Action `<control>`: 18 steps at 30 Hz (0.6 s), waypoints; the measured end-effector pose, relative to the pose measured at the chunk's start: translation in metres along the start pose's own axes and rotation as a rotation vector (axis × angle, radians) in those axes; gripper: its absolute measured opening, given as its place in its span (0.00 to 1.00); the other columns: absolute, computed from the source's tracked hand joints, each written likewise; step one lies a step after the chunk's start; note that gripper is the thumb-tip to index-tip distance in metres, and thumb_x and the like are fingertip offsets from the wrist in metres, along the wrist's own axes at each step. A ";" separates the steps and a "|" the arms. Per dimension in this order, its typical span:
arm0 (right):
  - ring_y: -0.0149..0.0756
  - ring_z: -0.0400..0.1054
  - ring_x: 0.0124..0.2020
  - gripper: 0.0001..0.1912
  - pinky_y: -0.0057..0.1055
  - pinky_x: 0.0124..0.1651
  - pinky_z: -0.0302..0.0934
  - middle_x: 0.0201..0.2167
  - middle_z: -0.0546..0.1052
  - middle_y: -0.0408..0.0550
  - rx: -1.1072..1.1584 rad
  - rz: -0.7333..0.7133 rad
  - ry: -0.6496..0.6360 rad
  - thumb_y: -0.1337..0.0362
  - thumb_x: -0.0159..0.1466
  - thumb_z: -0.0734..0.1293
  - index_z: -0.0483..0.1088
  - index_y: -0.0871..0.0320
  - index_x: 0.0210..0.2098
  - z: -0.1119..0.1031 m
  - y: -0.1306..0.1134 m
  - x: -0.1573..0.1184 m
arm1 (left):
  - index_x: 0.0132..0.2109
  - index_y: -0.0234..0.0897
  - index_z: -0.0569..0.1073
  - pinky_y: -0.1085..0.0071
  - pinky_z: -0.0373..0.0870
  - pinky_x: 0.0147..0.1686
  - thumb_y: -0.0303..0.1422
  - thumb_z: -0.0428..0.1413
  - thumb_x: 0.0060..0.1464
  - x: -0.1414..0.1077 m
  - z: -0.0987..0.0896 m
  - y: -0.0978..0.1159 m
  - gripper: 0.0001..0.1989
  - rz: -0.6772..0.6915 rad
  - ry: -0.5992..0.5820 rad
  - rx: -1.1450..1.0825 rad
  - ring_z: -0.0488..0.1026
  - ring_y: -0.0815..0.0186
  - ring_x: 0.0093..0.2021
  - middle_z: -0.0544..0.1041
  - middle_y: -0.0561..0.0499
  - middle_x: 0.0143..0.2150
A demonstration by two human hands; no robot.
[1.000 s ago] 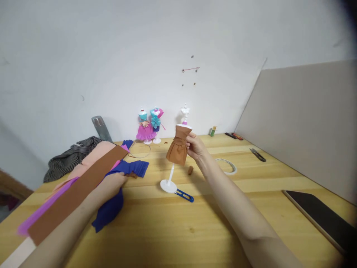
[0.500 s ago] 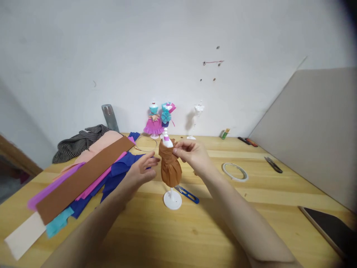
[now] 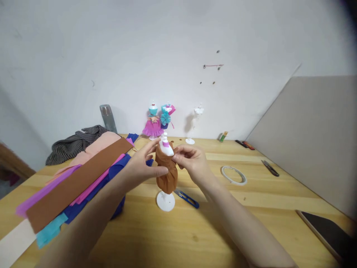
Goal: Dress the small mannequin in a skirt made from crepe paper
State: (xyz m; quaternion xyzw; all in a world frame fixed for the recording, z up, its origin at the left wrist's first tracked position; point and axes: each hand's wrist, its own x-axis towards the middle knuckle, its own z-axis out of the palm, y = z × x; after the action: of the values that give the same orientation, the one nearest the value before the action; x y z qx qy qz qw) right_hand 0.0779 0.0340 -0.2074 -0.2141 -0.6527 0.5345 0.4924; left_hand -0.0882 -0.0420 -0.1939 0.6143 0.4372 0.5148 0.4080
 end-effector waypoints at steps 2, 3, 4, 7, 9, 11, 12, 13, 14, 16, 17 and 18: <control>0.24 0.56 0.16 0.10 0.24 0.18 0.50 0.16 0.69 0.39 0.019 0.005 -0.007 0.60 0.47 0.75 0.73 0.59 0.23 -0.002 0.004 0.003 | 0.66 0.44 0.58 0.51 0.50 0.64 0.33 0.68 0.40 0.006 -0.005 0.010 0.46 -0.017 -0.045 0.022 0.53 0.48 0.68 0.62 0.42 0.66; 0.24 0.55 0.16 0.10 0.23 0.17 0.50 0.16 0.69 0.39 0.036 0.009 -0.007 0.60 0.47 0.75 0.73 0.58 0.23 -0.004 0.006 0.004 | 0.66 0.45 0.57 0.50 0.50 0.64 0.32 0.68 0.40 0.008 -0.007 0.013 0.47 -0.022 -0.056 0.029 0.53 0.47 0.68 0.61 0.42 0.67; 0.24 0.55 0.16 0.09 0.23 0.17 0.50 0.15 0.69 0.38 0.057 0.014 -0.004 0.61 0.46 0.75 0.73 0.58 0.23 -0.005 0.008 0.005 | 0.67 0.46 0.55 0.49 0.50 0.64 0.31 0.68 0.40 0.009 -0.008 0.015 0.48 -0.021 -0.056 0.036 0.53 0.47 0.68 0.61 0.42 0.67; 0.23 0.55 0.15 0.09 0.23 0.17 0.48 0.15 0.69 0.38 0.135 0.032 0.022 0.63 0.45 0.75 0.73 0.58 0.22 -0.007 0.014 0.009 | 0.68 0.48 0.51 0.47 0.50 0.64 0.29 0.67 0.41 0.013 -0.011 0.016 0.50 -0.019 -0.052 0.041 0.55 0.47 0.67 0.65 0.41 0.63; 0.22 0.54 0.15 0.08 0.22 0.17 0.46 0.15 0.69 0.38 0.187 0.045 0.029 0.64 0.44 0.75 0.73 0.58 0.22 -0.008 0.018 0.012 | 0.68 0.47 0.51 0.48 0.50 0.64 0.28 0.66 0.42 0.014 -0.012 0.014 0.50 -0.032 -0.062 0.042 0.57 0.49 0.66 0.68 0.42 0.61; 0.21 0.52 0.14 0.07 0.22 0.17 0.43 0.14 0.68 0.38 0.241 0.054 0.018 0.65 0.44 0.74 0.73 0.58 0.21 -0.009 0.021 0.015 | 0.68 0.46 0.52 0.50 0.52 0.63 0.27 0.66 0.43 0.015 -0.014 0.011 0.48 -0.051 -0.068 0.047 0.59 0.51 0.65 0.69 0.42 0.59; 0.21 0.51 0.14 0.07 0.22 0.17 0.42 0.14 0.67 0.37 0.270 0.057 0.012 0.65 0.44 0.74 0.73 0.59 0.20 -0.010 0.023 0.016 | 0.67 0.46 0.52 0.51 0.53 0.62 0.27 0.65 0.43 0.016 -0.015 0.011 0.47 -0.063 -0.071 0.047 0.61 0.52 0.64 0.70 0.41 0.58; 0.20 0.50 0.14 0.07 0.22 0.17 0.41 0.14 0.67 0.37 0.301 0.062 0.004 0.65 0.44 0.74 0.72 0.59 0.20 -0.010 0.024 0.018 | 0.67 0.45 0.52 0.51 0.56 0.61 0.28 0.65 0.44 0.016 -0.016 0.010 0.46 -0.079 -0.074 0.041 0.63 0.52 0.62 0.70 0.41 0.57; 0.20 0.49 0.14 0.07 0.22 0.17 0.40 0.13 0.66 0.37 0.330 0.069 -0.004 0.65 0.44 0.74 0.72 0.59 0.19 -0.010 0.025 0.019 | 0.67 0.44 0.52 0.52 0.60 0.59 0.28 0.64 0.44 0.016 -0.016 0.010 0.46 -0.101 -0.079 0.030 0.65 0.52 0.60 0.71 0.41 0.56; 0.20 0.48 0.13 0.08 0.22 0.16 0.39 0.13 0.65 0.36 0.378 0.084 -0.022 0.65 0.43 0.75 0.72 0.59 0.19 -0.010 0.027 0.021 | 0.68 0.42 0.50 0.54 0.66 0.53 0.29 0.64 0.45 0.016 -0.015 0.010 0.47 -0.158 -0.087 0.004 0.70 0.52 0.55 0.73 0.40 0.53; 0.19 0.48 0.13 0.09 0.22 0.16 0.39 0.13 0.65 0.36 0.396 0.090 -0.034 0.65 0.43 0.75 0.72 0.59 0.20 -0.011 0.029 0.022 | 0.68 0.41 0.50 0.56 0.68 0.50 0.29 0.64 0.44 0.016 -0.015 0.011 0.47 -0.183 -0.085 -0.007 0.72 0.53 0.53 0.73 0.41 0.51; 0.19 0.47 0.13 0.09 0.22 0.16 0.39 0.13 0.64 0.36 0.410 0.095 -0.047 0.65 0.42 0.76 0.72 0.59 0.20 -0.011 0.030 0.022 | 0.68 0.40 0.50 0.57 0.68 0.49 0.29 0.64 0.44 0.016 -0.014 0.011 0.48 -0.201 -0.080 -0.017 0.73 0.54 0.51 0.73 0.42 0.49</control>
State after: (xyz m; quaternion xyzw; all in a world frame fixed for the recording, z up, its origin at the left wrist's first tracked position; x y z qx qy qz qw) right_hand 0.0709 0.0676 -0.2264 -0.1274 -0.5309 0.6836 0.4843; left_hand -0.0992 -0.0291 -0.1772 0.5839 0.4754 0.4502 0.4799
